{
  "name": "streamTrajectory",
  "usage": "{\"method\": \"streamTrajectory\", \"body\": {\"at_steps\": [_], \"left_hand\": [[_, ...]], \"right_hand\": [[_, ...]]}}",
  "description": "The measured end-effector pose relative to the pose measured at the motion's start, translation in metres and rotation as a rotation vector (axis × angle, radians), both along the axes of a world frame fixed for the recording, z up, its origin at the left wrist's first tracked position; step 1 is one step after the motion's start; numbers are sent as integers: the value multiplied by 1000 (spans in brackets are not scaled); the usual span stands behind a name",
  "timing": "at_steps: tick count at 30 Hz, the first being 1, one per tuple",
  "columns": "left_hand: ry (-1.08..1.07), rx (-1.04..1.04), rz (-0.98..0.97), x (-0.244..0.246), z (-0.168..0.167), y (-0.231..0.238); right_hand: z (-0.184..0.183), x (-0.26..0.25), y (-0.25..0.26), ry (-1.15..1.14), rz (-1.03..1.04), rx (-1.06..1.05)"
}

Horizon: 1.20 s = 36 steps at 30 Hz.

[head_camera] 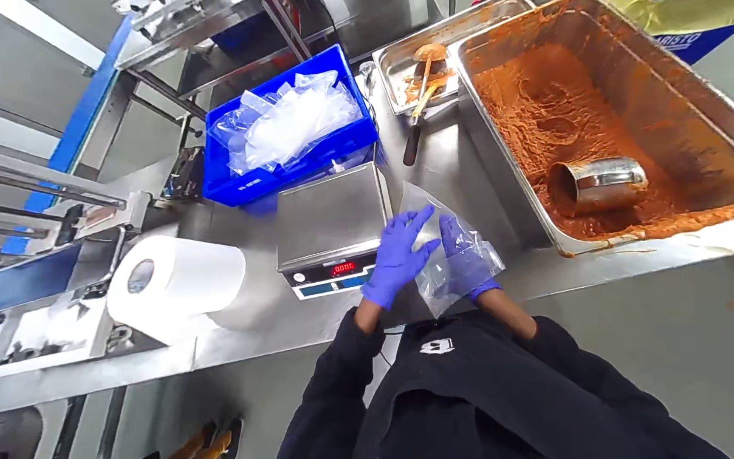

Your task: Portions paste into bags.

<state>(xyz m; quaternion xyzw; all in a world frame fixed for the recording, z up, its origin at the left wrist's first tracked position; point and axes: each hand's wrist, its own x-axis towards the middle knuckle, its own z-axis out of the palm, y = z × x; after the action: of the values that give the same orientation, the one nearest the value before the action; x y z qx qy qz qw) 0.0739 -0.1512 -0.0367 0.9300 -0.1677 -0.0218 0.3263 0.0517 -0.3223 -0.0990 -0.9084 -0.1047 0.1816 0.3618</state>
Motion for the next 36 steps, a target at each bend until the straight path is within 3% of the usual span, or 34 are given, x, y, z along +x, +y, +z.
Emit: {"method": "streamTrajectory", "body": {"at_steps": [2, 6, 8, 11, 12, 15, 18, 21, 25, 28, 29, 31, 33, 36], "left_hand": [[-238, 37, -122, 29, -7, 1], [-115, -79, -525, 73, -21, -20], [34, -81, -571, 85, -19, -30], [507, -183, -398, 93, -20, -46], [556, -208, -363, 97, -28, -52], [221, 46, -260, 103, -46, -66], [-65, -4, -109, 76, -14, -62], [109, -77, -26, 11, 36, -52], [215, -84, 47, 2, 36, -32], [238, 24, 101, 12, 49, -15], [234, 64, 116, 14, 52, -8], [183, 106, 165, 23, 53, 10], [167, 137, 192, 32, 58, 24], [200, 221, 173, 36, 61, 11]], "right_hand": [[3, -12, 4, -16, 15, 106], [37, -26, 10, 59, 155, -115], [17, -30, 4, -24, 175, -131], [24, -31, -3, 183, 401, -124], [21, -29, -4, 198, 482, -156], [21, -26, -11, 262, 569, -201], [31, -16, -26, 215, 268, -119], [57, 2, -31, 75, 66, 22], [97, 26, -8, 160, 365, -163], [118, 34, -10, 131, 532, 1], [121, 35, -12, 142, 452, 88], [114, 37, -9, 208, 50, 171], [97, 44, -2, 188, -262, 58], [93, 47, 5, 169, -189, -227]]}}
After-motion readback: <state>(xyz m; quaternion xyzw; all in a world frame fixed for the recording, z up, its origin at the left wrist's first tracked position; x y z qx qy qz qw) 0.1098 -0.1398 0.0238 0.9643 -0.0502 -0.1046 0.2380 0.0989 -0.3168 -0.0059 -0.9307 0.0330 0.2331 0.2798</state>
